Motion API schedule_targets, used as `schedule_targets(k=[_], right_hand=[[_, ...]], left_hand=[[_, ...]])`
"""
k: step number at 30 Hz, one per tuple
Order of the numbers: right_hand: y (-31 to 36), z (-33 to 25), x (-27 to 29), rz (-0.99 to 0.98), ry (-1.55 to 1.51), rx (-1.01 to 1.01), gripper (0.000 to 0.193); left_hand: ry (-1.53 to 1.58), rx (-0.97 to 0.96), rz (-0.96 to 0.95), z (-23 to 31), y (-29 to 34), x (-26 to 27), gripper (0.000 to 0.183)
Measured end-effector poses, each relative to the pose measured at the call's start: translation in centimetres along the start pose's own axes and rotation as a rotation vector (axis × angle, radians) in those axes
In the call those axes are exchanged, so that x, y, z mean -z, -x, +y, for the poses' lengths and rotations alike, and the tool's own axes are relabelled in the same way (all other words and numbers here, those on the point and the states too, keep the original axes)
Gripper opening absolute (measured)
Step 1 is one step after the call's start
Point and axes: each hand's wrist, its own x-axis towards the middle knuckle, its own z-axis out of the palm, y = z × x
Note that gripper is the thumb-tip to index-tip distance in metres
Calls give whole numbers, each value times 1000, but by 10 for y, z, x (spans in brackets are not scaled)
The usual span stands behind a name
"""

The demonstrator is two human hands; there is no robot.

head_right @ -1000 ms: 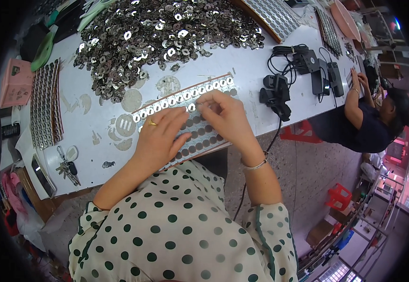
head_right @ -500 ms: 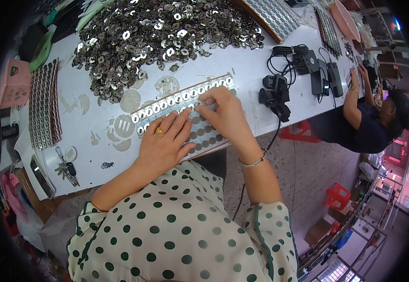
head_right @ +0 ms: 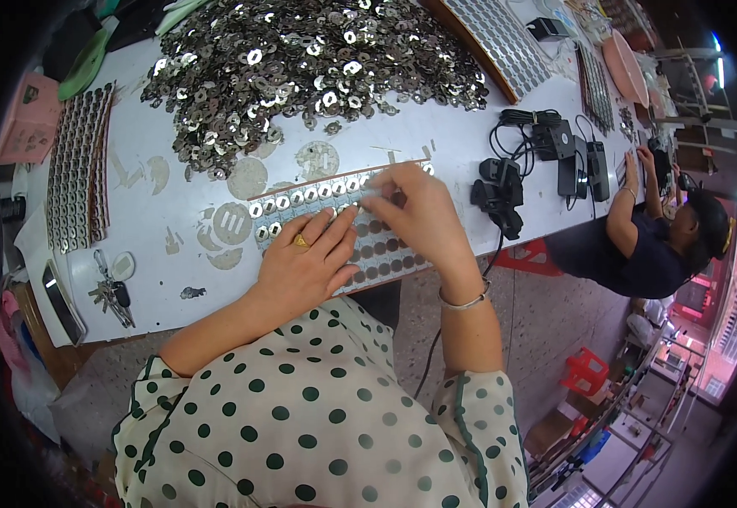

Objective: The person assembles small metal components into a plastic organizer tray by hand.

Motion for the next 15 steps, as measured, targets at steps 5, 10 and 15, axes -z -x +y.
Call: schedule_targets(k=[5, 10, 15], right_hand=[[-48, -30, -29, 381, 256, 395, 19], [-77, -11, -45, 453, 564, 554, 24], [-66, -4, -34, 312, -395, 85, 20]], left_hand=[[7, 3, 30, 0, 0, -1, 46], [16, -10, 28, 1, -1, 0, 46], [41, 1, 37, 0, -1, -1, 45]])
